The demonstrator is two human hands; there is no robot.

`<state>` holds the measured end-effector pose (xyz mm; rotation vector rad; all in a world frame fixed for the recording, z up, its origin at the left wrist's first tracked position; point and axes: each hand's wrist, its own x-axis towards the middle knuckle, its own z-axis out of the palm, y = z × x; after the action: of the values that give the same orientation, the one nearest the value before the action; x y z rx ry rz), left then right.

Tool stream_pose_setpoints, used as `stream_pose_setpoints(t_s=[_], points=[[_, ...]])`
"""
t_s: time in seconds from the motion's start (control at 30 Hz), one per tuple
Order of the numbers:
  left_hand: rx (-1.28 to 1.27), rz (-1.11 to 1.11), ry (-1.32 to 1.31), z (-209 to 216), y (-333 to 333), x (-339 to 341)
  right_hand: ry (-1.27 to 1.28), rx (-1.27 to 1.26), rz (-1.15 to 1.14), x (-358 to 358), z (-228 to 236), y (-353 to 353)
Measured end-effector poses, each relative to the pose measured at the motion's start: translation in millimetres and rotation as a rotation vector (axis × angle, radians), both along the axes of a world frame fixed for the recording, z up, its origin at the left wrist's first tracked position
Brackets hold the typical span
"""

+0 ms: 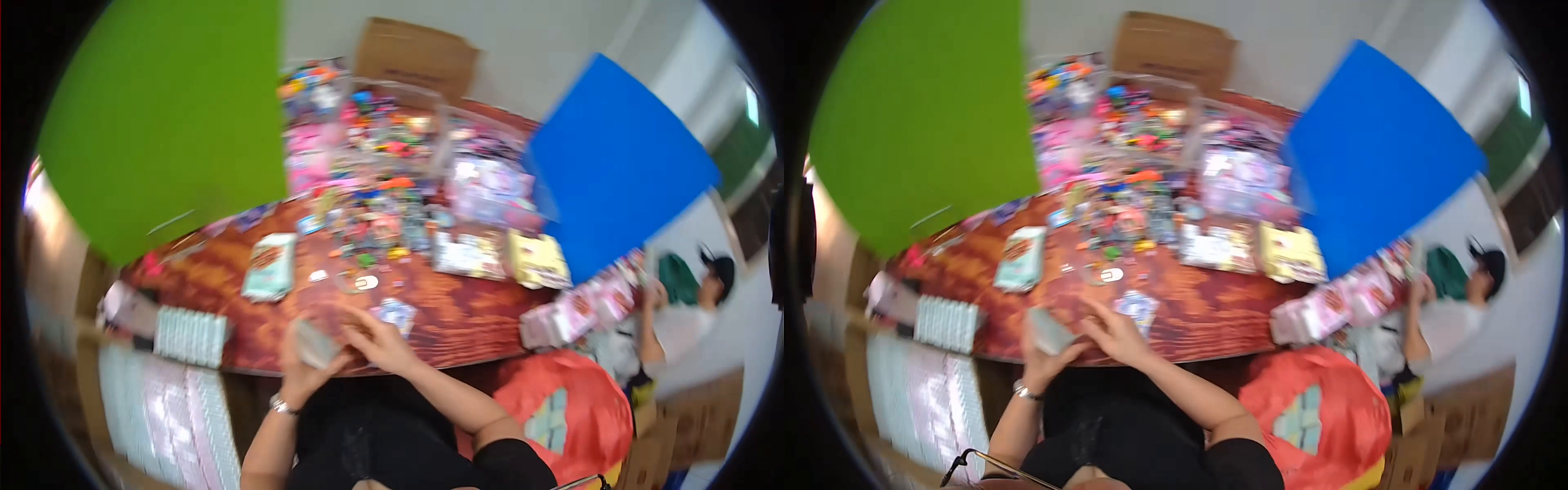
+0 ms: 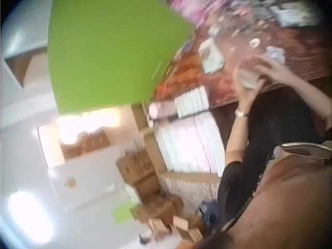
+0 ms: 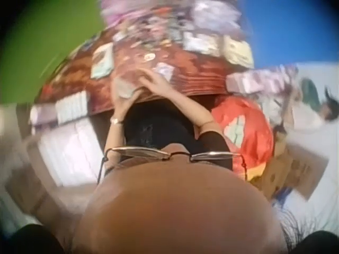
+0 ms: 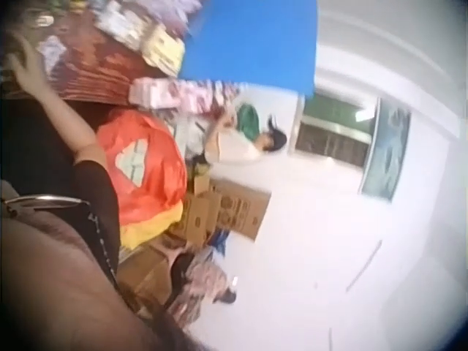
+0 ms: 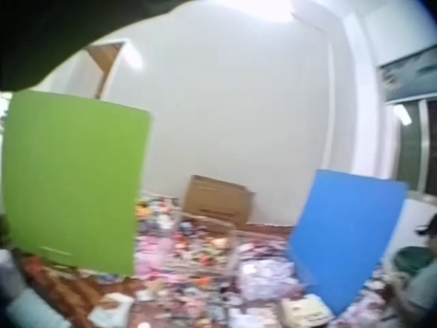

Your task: Packing small colorful toy items into white plastic containers at a table.

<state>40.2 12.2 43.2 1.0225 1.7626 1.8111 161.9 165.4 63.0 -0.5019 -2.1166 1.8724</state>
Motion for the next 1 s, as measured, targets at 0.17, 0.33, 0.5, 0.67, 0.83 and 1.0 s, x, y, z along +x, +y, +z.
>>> stream_pose_setpoints(t_s=[0.17,0.33,0.5,0.67,0.83,1.0], points=[[-0.020,0.114,0.109,-49,-14,-21,-0.222,0.984,-0.183,24,-3,66],[-0.077,0.019,0.111,-43,7,-7,-0.390,0.744,-0.119,46,-29,95],[-0.028,0.076,0.130,-42,12,2,-0.319,0.449,-0.128,45,-41,105],[-0.074,0.038,0.161,-25,18,8,-0.189,0.255,-0.081,50,-63,119],[-0.170,0.039,-0.036,-26,24,3,-0.123,-0.027,-0.100,55,-39,115],[-0.139,0.068,0.049,-12,26,2,0.100,-0.229,-0.117,49,-31,106]])
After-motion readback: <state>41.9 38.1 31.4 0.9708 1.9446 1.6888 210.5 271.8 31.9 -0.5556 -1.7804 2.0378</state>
